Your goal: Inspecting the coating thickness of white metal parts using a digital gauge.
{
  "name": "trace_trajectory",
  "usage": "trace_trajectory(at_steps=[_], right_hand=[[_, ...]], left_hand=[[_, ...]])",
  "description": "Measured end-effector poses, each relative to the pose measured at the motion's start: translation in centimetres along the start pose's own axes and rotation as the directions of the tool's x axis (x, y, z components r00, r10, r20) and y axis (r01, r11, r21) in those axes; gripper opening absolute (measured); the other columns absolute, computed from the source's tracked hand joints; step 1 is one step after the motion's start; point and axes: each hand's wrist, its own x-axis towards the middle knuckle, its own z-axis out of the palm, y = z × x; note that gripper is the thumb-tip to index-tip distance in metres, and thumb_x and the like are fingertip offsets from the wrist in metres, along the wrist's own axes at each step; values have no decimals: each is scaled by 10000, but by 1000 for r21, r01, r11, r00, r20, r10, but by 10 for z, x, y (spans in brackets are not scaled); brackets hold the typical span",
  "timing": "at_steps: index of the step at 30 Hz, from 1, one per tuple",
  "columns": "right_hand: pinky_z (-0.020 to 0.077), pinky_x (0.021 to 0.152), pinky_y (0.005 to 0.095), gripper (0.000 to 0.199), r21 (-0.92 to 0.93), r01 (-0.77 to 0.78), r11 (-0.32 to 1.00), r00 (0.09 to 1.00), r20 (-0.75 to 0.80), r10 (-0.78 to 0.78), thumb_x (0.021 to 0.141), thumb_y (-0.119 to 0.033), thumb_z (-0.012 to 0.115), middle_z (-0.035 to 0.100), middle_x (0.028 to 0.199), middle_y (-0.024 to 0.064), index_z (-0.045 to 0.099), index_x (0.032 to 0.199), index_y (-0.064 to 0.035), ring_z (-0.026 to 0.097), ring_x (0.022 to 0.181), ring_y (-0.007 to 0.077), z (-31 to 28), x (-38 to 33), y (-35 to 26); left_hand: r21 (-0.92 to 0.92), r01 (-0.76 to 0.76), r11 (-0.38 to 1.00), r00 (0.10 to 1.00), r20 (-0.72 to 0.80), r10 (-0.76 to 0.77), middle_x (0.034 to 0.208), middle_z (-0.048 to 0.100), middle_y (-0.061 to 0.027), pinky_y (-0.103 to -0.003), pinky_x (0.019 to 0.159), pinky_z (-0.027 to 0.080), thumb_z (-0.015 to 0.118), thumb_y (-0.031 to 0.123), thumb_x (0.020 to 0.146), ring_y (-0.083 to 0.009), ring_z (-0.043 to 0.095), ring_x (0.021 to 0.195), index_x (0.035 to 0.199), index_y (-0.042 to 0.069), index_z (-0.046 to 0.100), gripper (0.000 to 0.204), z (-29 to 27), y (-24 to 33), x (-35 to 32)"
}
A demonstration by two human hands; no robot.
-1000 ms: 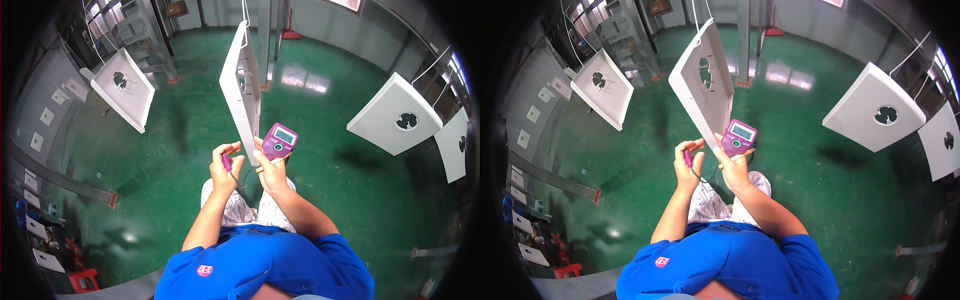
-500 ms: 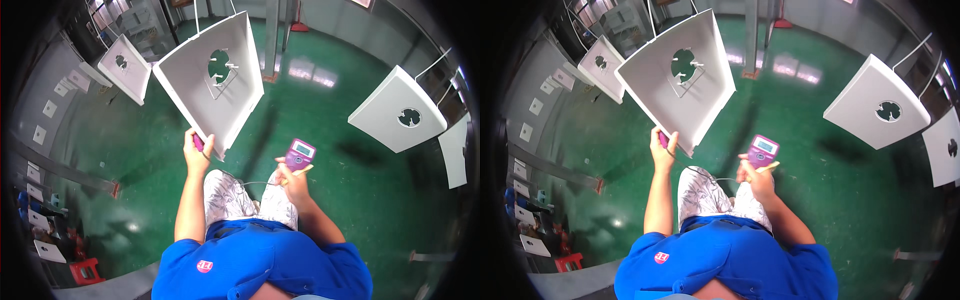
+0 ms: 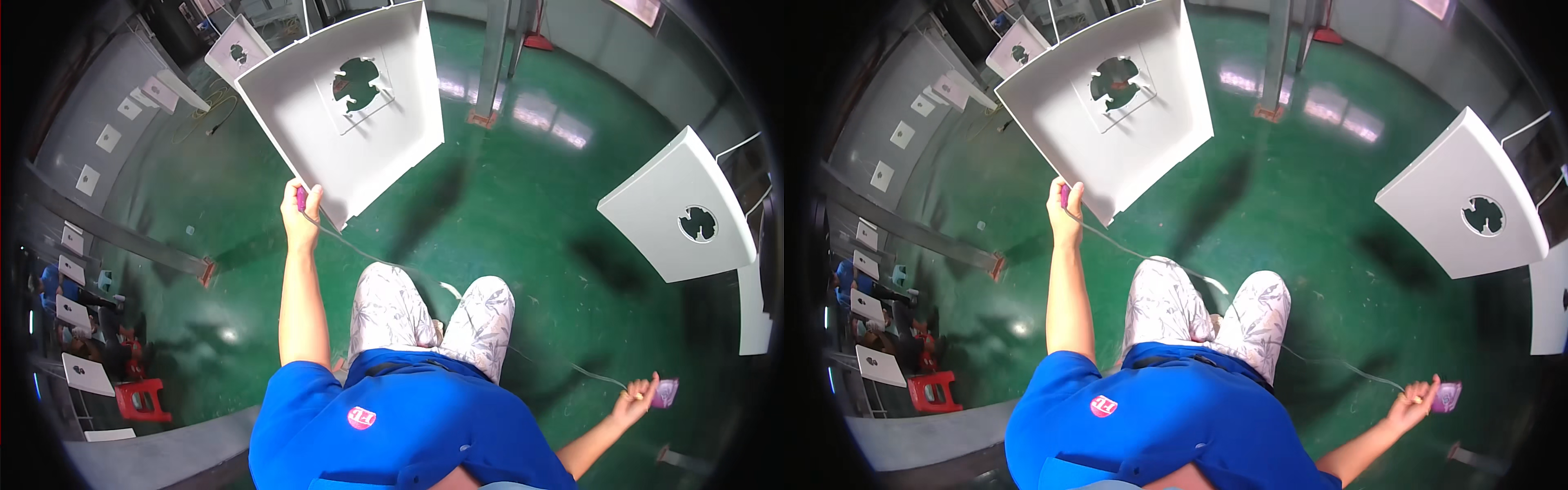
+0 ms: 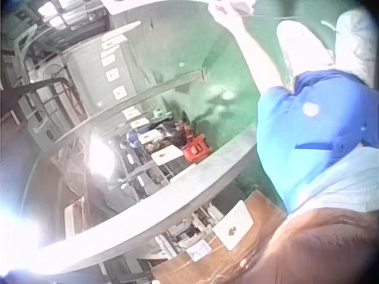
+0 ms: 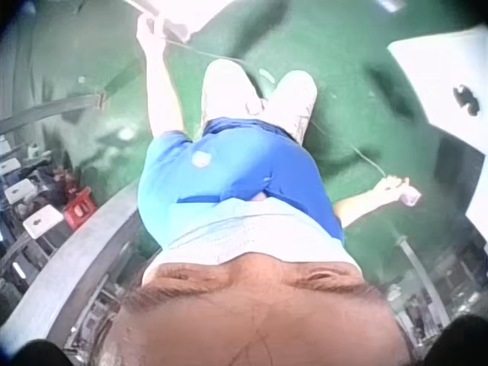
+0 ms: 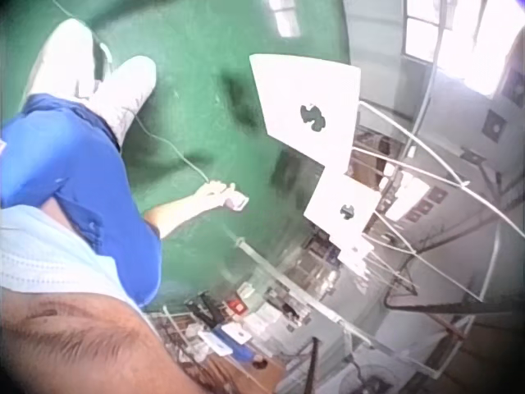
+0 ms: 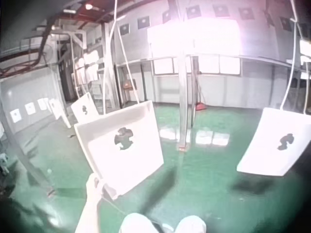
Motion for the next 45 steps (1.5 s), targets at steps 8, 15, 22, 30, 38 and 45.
trace_trajectory(at_steps=[8,15,22,30,38,45], right_hand=[[289,496,248,178,232,157,960,988,-40,-152,1004,-190,484,348,674,4,524,909,-45,300,549,114,-114,20,-118],[303,532,244,114,130,182,975,983,-17,-181,973,-159,552,398,743,-3,515,1001,-56,335,614,103,-20,-5,-70],[326,553,267,116,-39,261,965,963,86,-257,955,-102,544,447,725,9,540,1058,-48,405,615,113,36,-16,-35],[450,557,268,180,-300,253,920,939,303,-160,971,-143,528,547,735,48,551,1075,2,539,604,133,118,-24,36],[447,603,241,250,-466,378,800,891,418,-178,909,-49,598,576,796,25,545,1146,9,557,666,99,167,-2,74],[367,1015,508,220,-491,867,-78,442,833,-334,750,-51,689,471,1300,254,639,964,-50,442,1218,432,243,51,71]], left_hand=[[21,14,1000,998,-63,-13,750,477,74,-195,571,332,686,119,876,-26,391,647,969,70,583,147,13,1,-2],[262,-134,956,987,-54,153,884,552,14,-235,712,433,731,133,849,-84,491,765,1053,18,585,275,22,6,-18],[264,-144,954,980,-92,174,956,576,-26,-261,776,449,750,245,846,-132,518,817,1083,-3,572,386,71,10,-27],[7,-116,993,993,-10,116,982,634,-81,-284,878,480,708,134,878,-146,602,929,1120,-21,514,347,73,-21,-49],[402,-19,916,940,320,-121,770,605,-92,-311,669,485,714,161,845,-175,560,682,946,25,533,248,63,-87,-158],[649,-266,713,807,555,-203,863,637,-113,-439,894,425,659,129,777,-323,589,911,862,65,558,147,38,-124,-276]])
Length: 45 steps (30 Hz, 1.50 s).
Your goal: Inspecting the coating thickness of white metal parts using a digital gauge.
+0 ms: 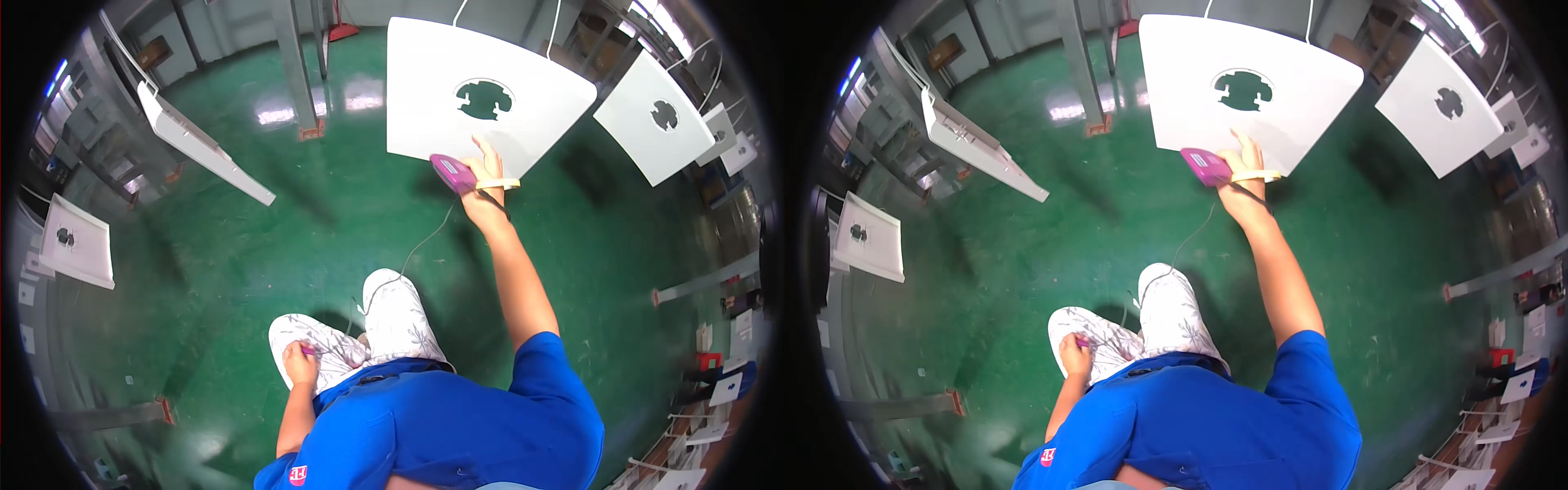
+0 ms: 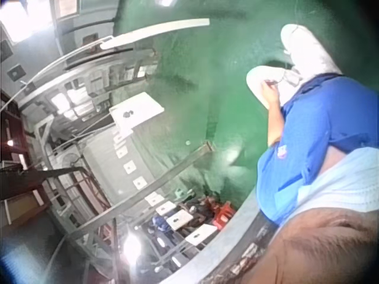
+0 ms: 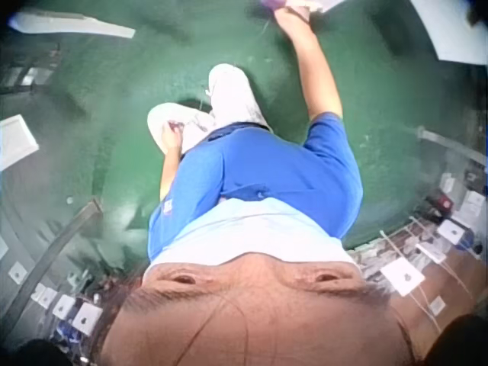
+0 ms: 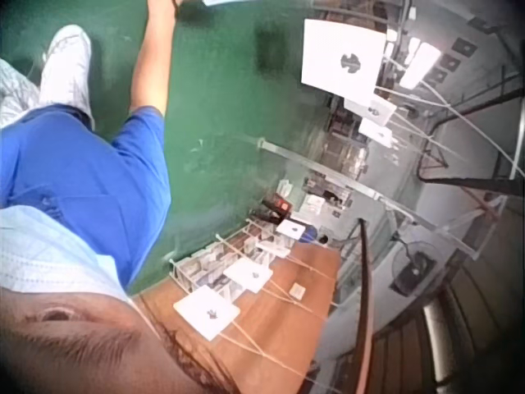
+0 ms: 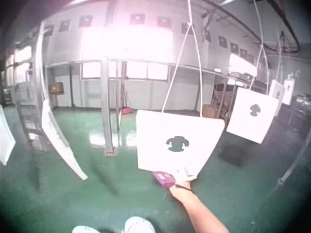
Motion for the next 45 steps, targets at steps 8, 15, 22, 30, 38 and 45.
trace_trajectory(at_steps=[8,15,22,30,38,45], right_hand=[[295,1028,617,191,-386,-9,923,985,155,75,712,-145,725,435,1372,266,663,879,-75,347,1339,415,19,42,-5],[336,1024,554,169,-394,102,914,994,75,-79,735,-67,615,429,1372,270,672,894,-66,381,1304,424,17,50,26],[320,1058,537,163,-292,94,952,980,197,-37,753,-102,663,422,1382,265,679,906,-49,343,1329,435,22,67,29],[304,1090,463,401,165,40,985,994,95,-56,842,-94,650,407,1392,206,562,1231,-47,341,1335,377,22,61,-8],[334,1065,430,112,466,102,879,994,-81,-72,886,-122,577,567,1243,113,605,909,-16,427,1276,297,23,50,-21],[391,979,405,231,641,9,768,997,-61,40,966,-172,443,610,1041,115,572,835,-32,518,1125,275,13,56,-44]], left_hand=[[71,94,993,995,11,-95,868,647,-140,-458,953,365,640,238,792,-324,593,910,954,103,587,218,9,7,4],[97,33,995,999,12,-34,849,656,-116,-447,945,368,653,188,758,-299,594,915,929,110,612,193,14,22,-14],[145,105,984,993,39,-112,867,664,-93,-435,967,347,648,194,754,-275,584,959,931,120,613,194,19,44,-29],[117,75,990,997,-44,-70,836,661,-97,-439,993,336,628,182,758,-271,577,930,935,110,625,191,-4,43,-20],[131,109,985,993,20,-113,830,667,-100,-452,991,331,610,196,783,-271,577,964,932,103,630,178,-16,53,-13],[118,80,990,997,-22,-78,816,670,-102,-457,973,340,620,197,791,-261,582,936,910,100,630,154,-24,60,-9]])
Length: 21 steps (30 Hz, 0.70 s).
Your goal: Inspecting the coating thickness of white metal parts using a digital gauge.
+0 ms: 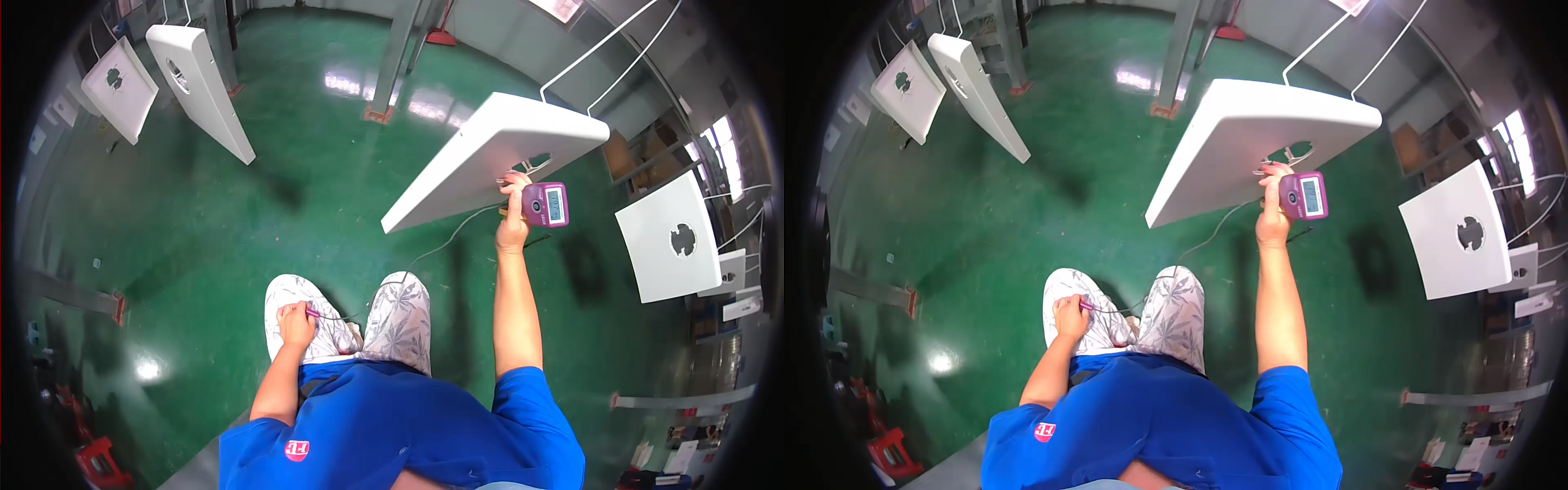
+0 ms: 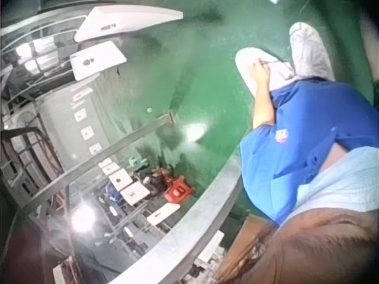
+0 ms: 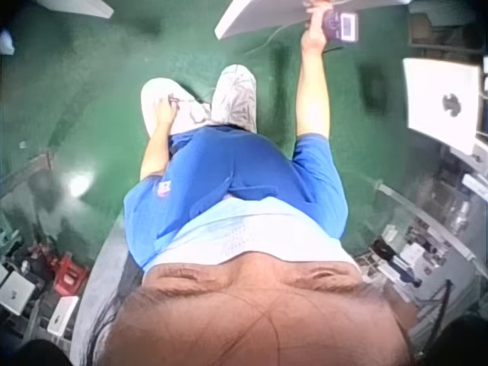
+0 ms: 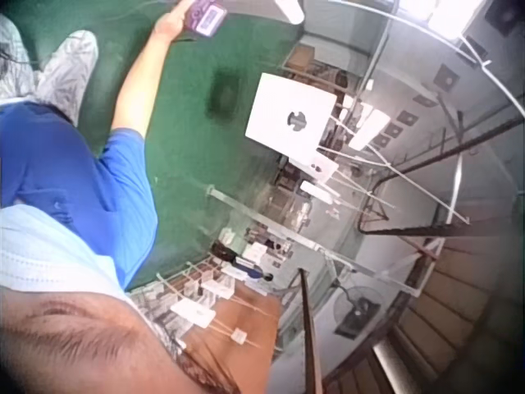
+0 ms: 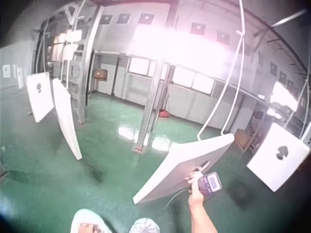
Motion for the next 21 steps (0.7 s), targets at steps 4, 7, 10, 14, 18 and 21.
trace_trajectory(at_steps=[4,7,10,14,18,21], right_hand=[[375,990,406,265,33,-30,999,999,25,29,983,-167,407,601,1039,121,570,831,-25,509,1130,277,1,-5,-5],[407,962,386,252,13,-16,1000,998,55,15,991,-160,406,583,1089,131,596,911,-17,519,1123,253,-2,-6,-8],[451,934,348,276,26,-96,995,991,100,93,997,-154,404,545,1220,141,618,1070,3,533,1124,226,0,-14,-22],[444,964,356,333,56,-84,995,981,-170,92,1016,-214,401,537,1257,141,565,1195,15,524,1156,227,-10,-7,-45],[436,945,353,407,84,-270,959,747,-611,264,1006,-295,450,548,1276,121,519,1283,-4,528,1148,225,-55,28,-32],[401,1004,386,492,299,-284,911,680,-607,411,1008,-347,455,509,1347,147,482,1331,23,504,1203,247,-91,44,-1]], left_hand=[[-18,12,1000,1000,8,-12,811,669,-106,-451,961,342,622,200,797,-265,589,928,897,106,626,138,0,-1,-1],[-13,-18,1000,999,-30,17,801,669,-107,-449,946,350,617,193,797,-269,594,918,889,108,625,126,-1,-1,-2],[-10,-9,1000,1000,-19,9,807,668,-107,-449,940,354,613,195,798,-272,595,918,893,108,626,129,-3,-1,-6],[-24,0,1000,1000,-16,0,811,666,-105,-451,941,356,612,201,798,-277,596,923,900,108,627,138,0,-6,-6],[-23,-12,1000,998,-57,10,799,658,-104,-447,942,356,621,195,786,-276,598,911,886,109,628,131,0,-4,-8],[-31,-18,999,999,-42,16,805,658,-102,-444,947,356,628,194,775,-270,595,905,873,110,629,128,7,-6,-10]])
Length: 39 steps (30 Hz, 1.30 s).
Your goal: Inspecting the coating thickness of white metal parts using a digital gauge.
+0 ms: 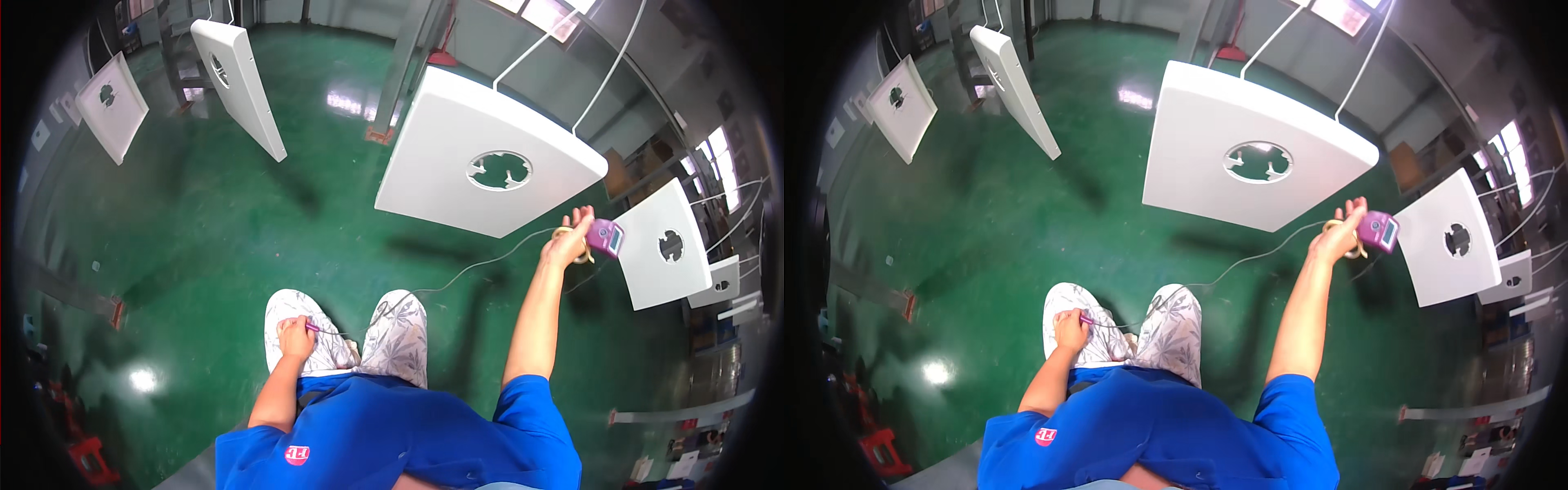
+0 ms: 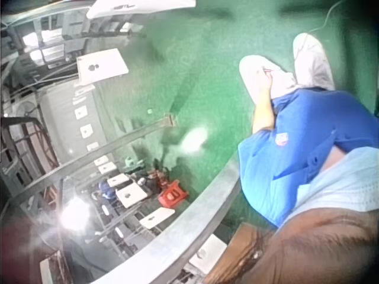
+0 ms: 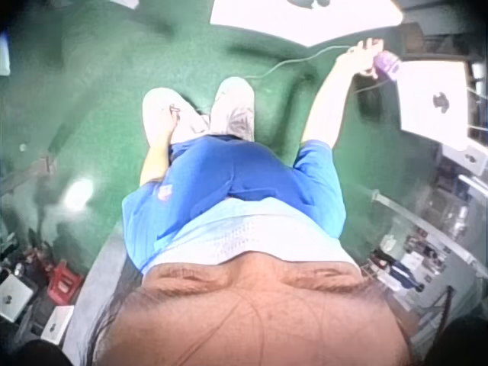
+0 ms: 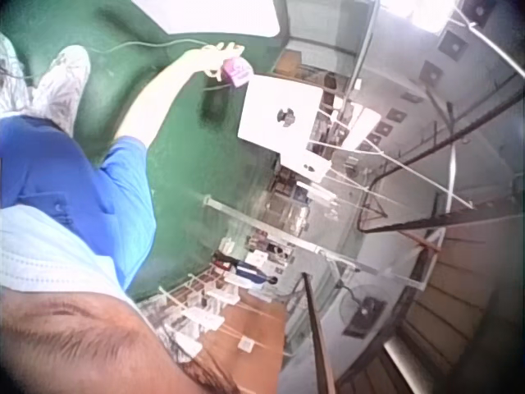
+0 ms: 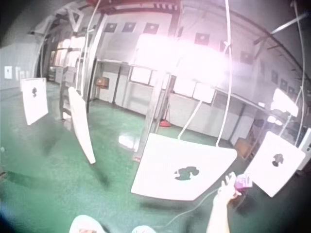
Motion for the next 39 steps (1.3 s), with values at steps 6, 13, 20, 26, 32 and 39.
trace_trajectory(at_steps=[6,13,20,26,32,39], right_hand=[[368,592,252,115,208,-470,858,861,322,394,965,-244,576,508,766,-63,561,907,-146,470,675,72,-13,-5,40],[435,884,348,292,208,-678,705,677,550,489,974,-349,518,591,891,23,577,1005,-64,562,896,173,-36,-63,39],[478,940,403,414,81,-772,630,470,740,481,997,-327,469,632,1082,175,567,1124,55,611,1026,269,-14,-124,24],[429,1015,409,426,44,-790,612,379,819,430,993,-279,479,600,1202,199,539,1210,83,577,1138,288,-2,-148,6],[375,1067,419,471,20,-796,605,320,863,392,996,-270,471,543,1286,210,472,1284,102,506,1233,293,-7,-159,-8],[320,1102,457,557,-9,-760,650,288,892,349,976,-327,500,508,1329,223,422,1325,100,462,1272,318,-8,-168,-30]], left_hand=[[44,15,999,999,28,-16,805,656,-94,-442,962,348,632,193,770,-261,585,928,884,110,631,141,-1,2,-7],[20,7,1000,999,43,-8,844,659,-104,-444,977,341,633,210,787,-266,580,950,897,109,634,149,-6,5,-11],[19,2,1000,1000,30,-2,823,656,-97,-448,968,344,631,203,789,-270,585,930,893,110,631,139,-11,9,-17],[-3,-8,1000,1000,17,9,826,657,-101,-436,960,352,633,190,789,-268,591,916,888,110,627,127,-21,18,-22],[-40,27,999,999,19,-26,794,654,-100,-446,963,349,634,181,788,-281,599,898,861,116,613,100,-28,21,-22],[-318,242,917,969,118,-215,785,643,-120,-419,712,490,601,242,880,-305,623,688,879,70,573,174,-44,35,-11]])
